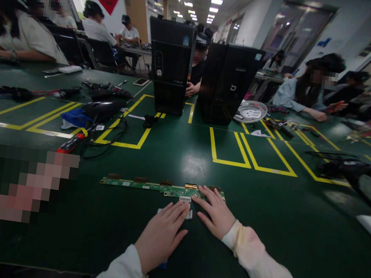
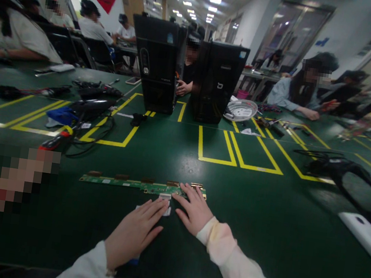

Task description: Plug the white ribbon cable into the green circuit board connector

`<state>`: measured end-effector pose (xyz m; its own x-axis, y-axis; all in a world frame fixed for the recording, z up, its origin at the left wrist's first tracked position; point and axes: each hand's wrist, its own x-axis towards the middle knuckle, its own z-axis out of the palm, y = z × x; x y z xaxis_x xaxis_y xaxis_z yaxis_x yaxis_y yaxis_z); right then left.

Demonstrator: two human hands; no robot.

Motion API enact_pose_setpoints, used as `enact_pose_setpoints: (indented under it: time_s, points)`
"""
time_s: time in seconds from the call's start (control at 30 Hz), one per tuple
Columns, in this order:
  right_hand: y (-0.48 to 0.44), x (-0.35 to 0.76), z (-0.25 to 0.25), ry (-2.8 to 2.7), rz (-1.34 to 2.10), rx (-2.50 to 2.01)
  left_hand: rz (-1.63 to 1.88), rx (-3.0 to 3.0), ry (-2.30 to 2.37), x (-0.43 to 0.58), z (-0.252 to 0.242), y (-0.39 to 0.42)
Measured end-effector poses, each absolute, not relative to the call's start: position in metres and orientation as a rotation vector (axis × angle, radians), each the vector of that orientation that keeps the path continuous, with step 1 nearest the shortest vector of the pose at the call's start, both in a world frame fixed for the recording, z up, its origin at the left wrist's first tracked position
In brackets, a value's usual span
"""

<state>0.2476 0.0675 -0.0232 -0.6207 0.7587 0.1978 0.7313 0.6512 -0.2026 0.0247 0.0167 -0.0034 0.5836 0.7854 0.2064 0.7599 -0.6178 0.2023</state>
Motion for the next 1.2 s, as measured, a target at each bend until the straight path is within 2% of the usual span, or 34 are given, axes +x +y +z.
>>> enact_pose_setpoints:
  time_s: [0.67,1.2]
  points:
    - [0.068,0.249,-0.024,-2.612,0.181,-1.195,0.313,2.739,1.029,0.001,0.008,0.044]
    - [0.067,0.247,-0.021,-2.623,0.181,-1.219,0.316,2.668,1.234,0.015,0.004,0.006]
